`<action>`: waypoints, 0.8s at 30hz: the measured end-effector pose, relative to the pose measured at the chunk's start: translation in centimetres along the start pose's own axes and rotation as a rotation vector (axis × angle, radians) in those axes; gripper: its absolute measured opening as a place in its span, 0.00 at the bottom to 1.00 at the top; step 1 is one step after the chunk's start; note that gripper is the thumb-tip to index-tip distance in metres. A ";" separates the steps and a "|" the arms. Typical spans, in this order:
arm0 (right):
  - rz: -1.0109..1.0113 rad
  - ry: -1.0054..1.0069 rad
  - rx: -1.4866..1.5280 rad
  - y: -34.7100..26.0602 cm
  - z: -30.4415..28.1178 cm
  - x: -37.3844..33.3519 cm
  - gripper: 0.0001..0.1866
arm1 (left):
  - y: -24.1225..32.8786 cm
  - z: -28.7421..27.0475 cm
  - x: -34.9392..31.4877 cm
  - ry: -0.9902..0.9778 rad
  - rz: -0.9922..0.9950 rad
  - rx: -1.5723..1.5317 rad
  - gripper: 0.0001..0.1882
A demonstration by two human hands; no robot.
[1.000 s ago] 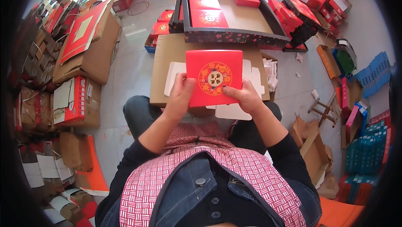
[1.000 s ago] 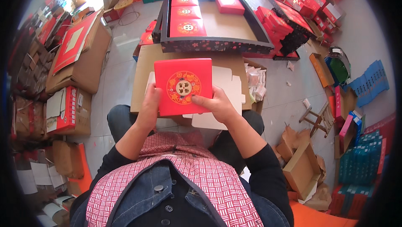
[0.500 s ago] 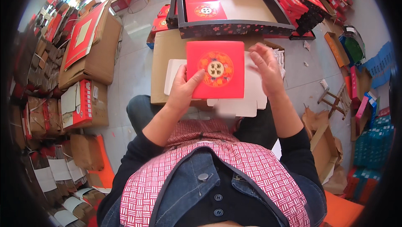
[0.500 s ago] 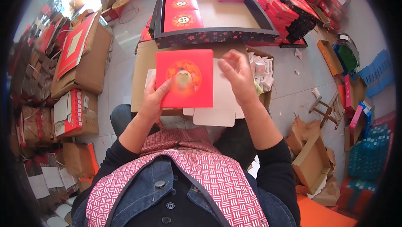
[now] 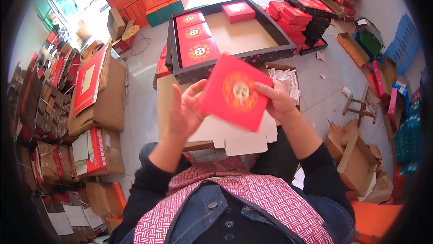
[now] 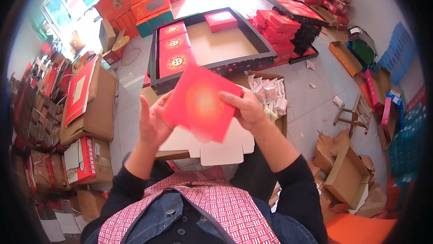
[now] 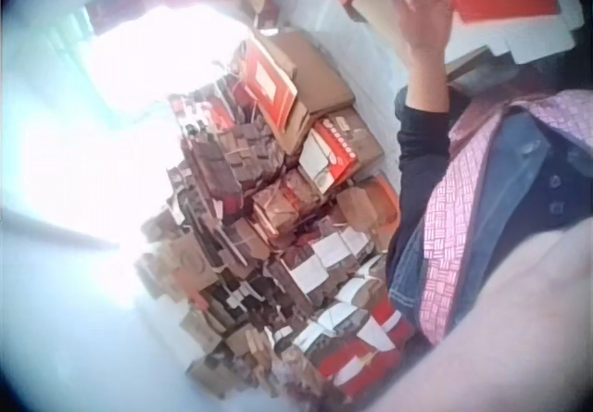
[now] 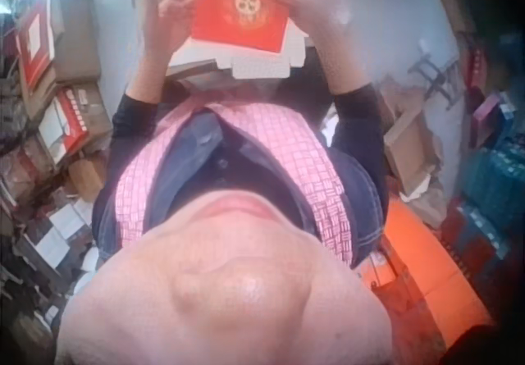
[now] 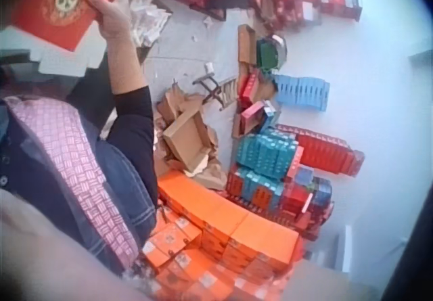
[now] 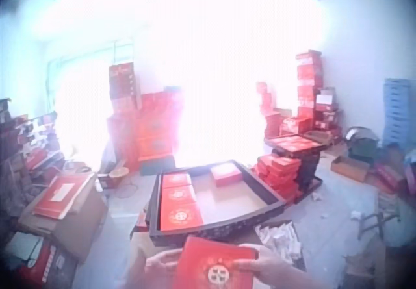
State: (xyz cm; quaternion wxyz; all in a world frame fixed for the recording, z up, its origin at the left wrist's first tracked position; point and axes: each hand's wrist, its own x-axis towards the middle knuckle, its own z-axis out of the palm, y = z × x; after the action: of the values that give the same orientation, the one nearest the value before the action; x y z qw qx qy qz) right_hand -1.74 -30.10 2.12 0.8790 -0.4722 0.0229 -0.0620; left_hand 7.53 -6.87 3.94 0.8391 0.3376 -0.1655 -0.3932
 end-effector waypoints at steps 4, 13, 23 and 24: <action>-0.188 0.322 0.100 3.6 1.9 1.5 0.19 | -4.7 2.3 3.2 0.339 0.365 0.229 0.24; -0.252 0.429 0.003 0.3 -4.3 0.9 0.25 | 2.4 0.2 23.7 0.378 0.141 0.403 0.17; -0.358 0.752 0.006 -2.0 -16.5 -2.1 0.16 | -5.1 -9.4 45.0 0.497 0.019 0.357 0.17; -0.348 0.760 0.032 -1.3 -16.9 -2.2 0.16 | -5.0 -9.6 45.3 0.508 0.031 0.458 0.18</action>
State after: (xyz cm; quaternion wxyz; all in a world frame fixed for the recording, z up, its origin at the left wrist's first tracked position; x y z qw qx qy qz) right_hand -5.74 -44.46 -6.22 0.7917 -0.3990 0.2643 -0.3797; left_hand 38.85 -39.98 -5.92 0.7616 0.6020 -0.0401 -0.2364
